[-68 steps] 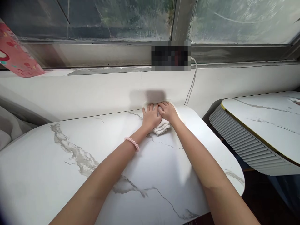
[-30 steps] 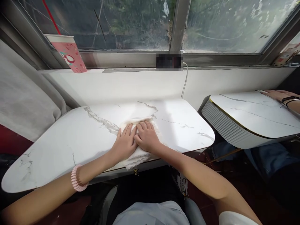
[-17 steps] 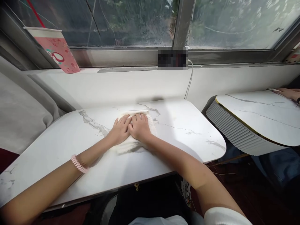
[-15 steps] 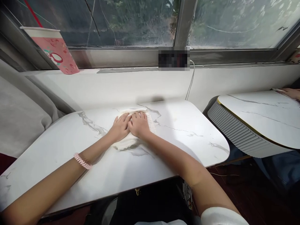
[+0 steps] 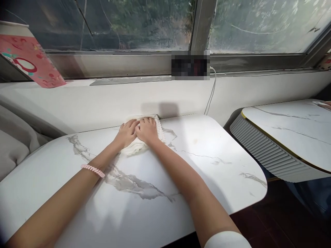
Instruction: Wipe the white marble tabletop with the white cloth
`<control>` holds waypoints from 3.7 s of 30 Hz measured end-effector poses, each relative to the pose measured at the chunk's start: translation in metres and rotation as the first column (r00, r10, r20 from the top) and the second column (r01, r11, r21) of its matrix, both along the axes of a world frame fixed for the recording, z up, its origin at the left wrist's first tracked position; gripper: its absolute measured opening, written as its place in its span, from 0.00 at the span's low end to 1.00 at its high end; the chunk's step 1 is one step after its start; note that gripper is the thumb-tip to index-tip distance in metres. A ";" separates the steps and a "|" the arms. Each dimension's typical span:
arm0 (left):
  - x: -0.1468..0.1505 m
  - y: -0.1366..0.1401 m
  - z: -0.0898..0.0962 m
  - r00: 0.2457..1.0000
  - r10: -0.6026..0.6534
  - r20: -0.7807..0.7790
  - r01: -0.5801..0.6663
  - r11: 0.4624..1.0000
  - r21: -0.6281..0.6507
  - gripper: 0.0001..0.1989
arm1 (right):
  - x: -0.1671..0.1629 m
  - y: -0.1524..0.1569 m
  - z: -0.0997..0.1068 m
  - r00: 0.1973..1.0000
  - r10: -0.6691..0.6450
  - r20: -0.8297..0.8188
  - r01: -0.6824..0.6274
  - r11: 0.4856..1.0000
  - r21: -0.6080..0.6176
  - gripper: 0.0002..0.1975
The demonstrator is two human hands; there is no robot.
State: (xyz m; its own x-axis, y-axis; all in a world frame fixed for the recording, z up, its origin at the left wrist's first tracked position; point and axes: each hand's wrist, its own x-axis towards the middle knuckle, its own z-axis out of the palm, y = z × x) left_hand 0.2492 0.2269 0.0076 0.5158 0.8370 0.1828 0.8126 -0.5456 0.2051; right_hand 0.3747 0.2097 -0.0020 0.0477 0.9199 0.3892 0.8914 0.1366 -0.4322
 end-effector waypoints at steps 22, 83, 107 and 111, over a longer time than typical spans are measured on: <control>-0.015 -0.057 0.000 0.996 0.001 -0.090 0.001 1.000 0.028 0.28 | -0.007 -0.061 0.000 0.998 0.061 0.016 -0.061 0.997 0.047 0.14; -0.163 -0.038 -0.004 0.999 0.009 -0.053 -0.012 0.998 -0.054 0.31 | -0.149 -0.049 0.001 0.978 0.205 0.038 -0.205 0.979 0.002 0.24; -0.286 -0.262 0.000 0.951 0.276 -0.139 -0.279 0.960 -0.003 0.38 | -0.237 -0.224 0.025 0.726 0.470 -0.502 -0.593 0.798 -0.111 0.19; -0.302 -0.226 0.008 0.949 0.279 -0.147 -0.296 0.949 -0.107 0.36 | -0.254 -0.201 0.023 0.729 0.434 -0.528 -0.560 0.822 -0.098 0.18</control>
State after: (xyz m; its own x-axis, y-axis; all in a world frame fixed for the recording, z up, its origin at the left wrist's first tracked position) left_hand -0.0524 0.0011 0.0160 0.2617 0.9650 0.0145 0.9550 -0.2611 0.1405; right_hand 0.1202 0.0091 0.0211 -0.3280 0.9203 0.2133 0.4041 0.3408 -0.8489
